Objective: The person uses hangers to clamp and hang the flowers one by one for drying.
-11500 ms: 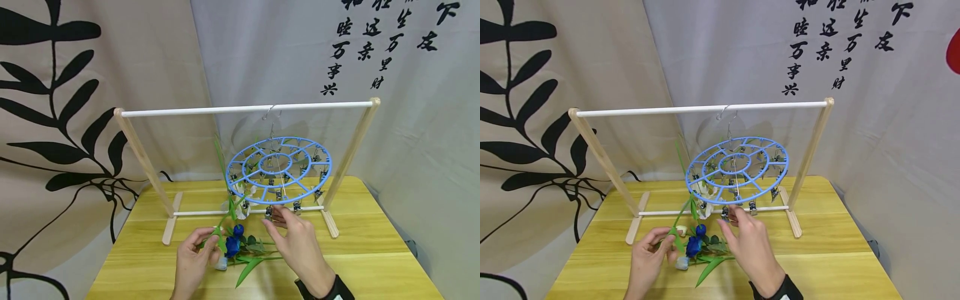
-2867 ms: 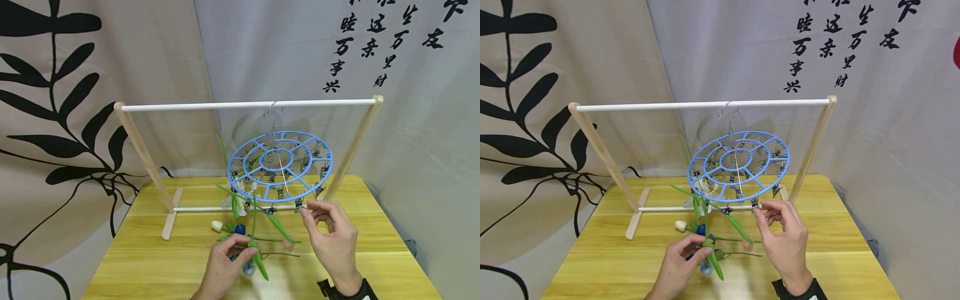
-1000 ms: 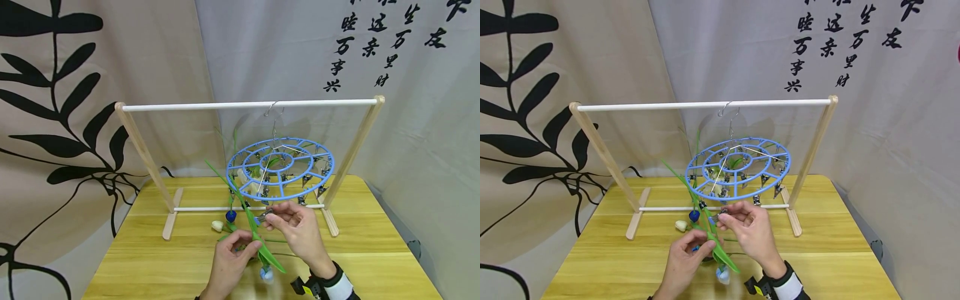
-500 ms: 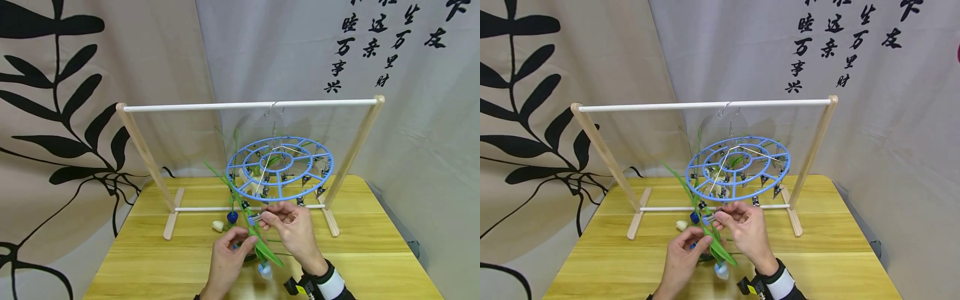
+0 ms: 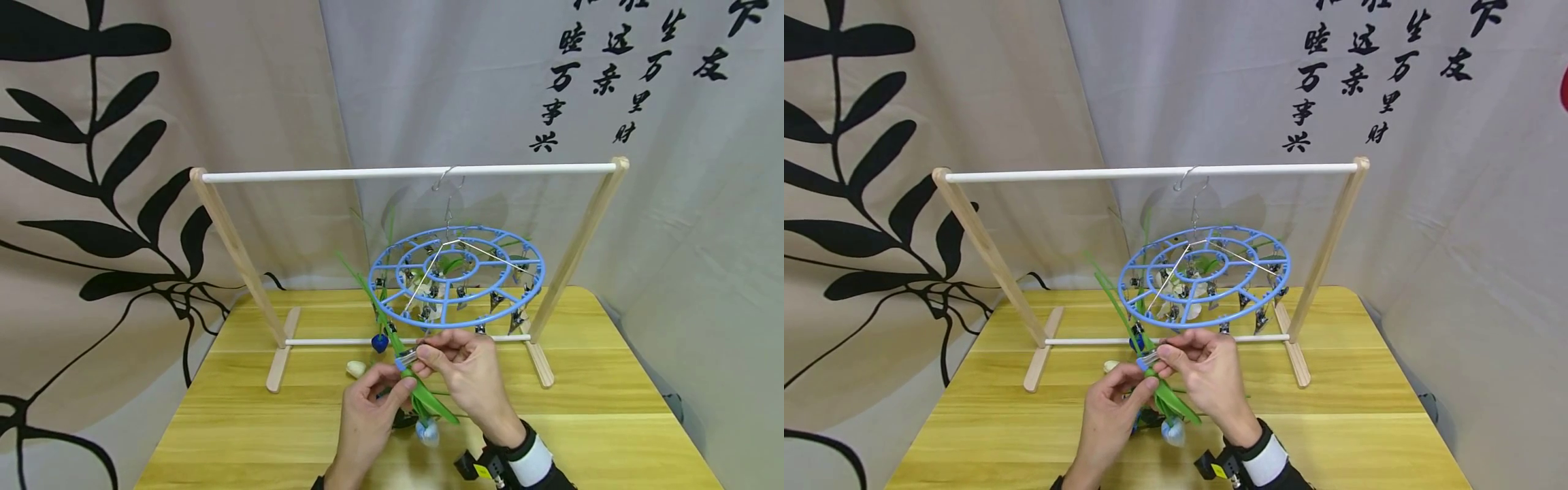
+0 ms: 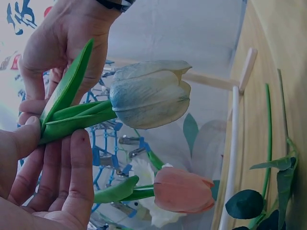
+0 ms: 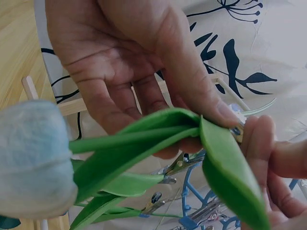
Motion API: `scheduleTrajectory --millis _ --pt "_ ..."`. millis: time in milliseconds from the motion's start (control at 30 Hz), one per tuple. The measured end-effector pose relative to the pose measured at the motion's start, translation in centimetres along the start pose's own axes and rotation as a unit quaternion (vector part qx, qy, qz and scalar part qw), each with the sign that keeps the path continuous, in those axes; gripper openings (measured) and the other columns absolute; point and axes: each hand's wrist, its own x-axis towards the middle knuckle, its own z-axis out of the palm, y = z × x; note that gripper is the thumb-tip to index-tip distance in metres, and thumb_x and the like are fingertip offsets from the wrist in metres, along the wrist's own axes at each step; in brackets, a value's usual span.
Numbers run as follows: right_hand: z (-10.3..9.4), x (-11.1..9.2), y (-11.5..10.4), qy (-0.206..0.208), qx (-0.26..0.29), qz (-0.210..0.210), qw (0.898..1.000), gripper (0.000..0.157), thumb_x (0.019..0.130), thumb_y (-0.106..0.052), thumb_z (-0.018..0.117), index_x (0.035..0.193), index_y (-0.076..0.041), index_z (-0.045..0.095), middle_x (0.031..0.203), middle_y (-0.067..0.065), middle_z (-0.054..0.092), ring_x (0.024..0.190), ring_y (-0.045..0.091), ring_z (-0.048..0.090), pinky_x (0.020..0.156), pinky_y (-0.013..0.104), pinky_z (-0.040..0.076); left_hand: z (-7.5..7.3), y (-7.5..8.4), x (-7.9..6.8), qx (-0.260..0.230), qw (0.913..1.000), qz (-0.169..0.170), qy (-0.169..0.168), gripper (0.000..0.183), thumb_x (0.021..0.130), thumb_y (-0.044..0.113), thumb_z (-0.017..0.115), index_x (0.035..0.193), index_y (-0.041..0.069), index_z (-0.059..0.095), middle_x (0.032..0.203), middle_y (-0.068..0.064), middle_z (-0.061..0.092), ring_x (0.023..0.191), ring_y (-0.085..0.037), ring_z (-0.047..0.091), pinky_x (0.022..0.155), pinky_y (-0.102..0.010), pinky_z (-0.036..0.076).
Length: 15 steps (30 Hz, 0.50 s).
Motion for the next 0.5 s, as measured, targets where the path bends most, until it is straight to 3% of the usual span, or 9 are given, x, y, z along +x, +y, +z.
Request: scheduleTrajectory --millis 500 --pt "0.43 0.27 -0.15 -0.009 0.003 0.048 0.999 0.021 0.105 -0.001 0.085 0.118 0.013 0.075 0.112 0.031 0.085 0.080 0.016 0.087 0.077 0.038 0.075 -0.18 0.13 0.33 -0.004 0.9999 0.001 0.009 0.010 0.104 0.005 0.087 0.111 0.001 0.080 0.110 -0.009 0.080 0.093 -0.013 0.081 0.077 -0.027 0.071"
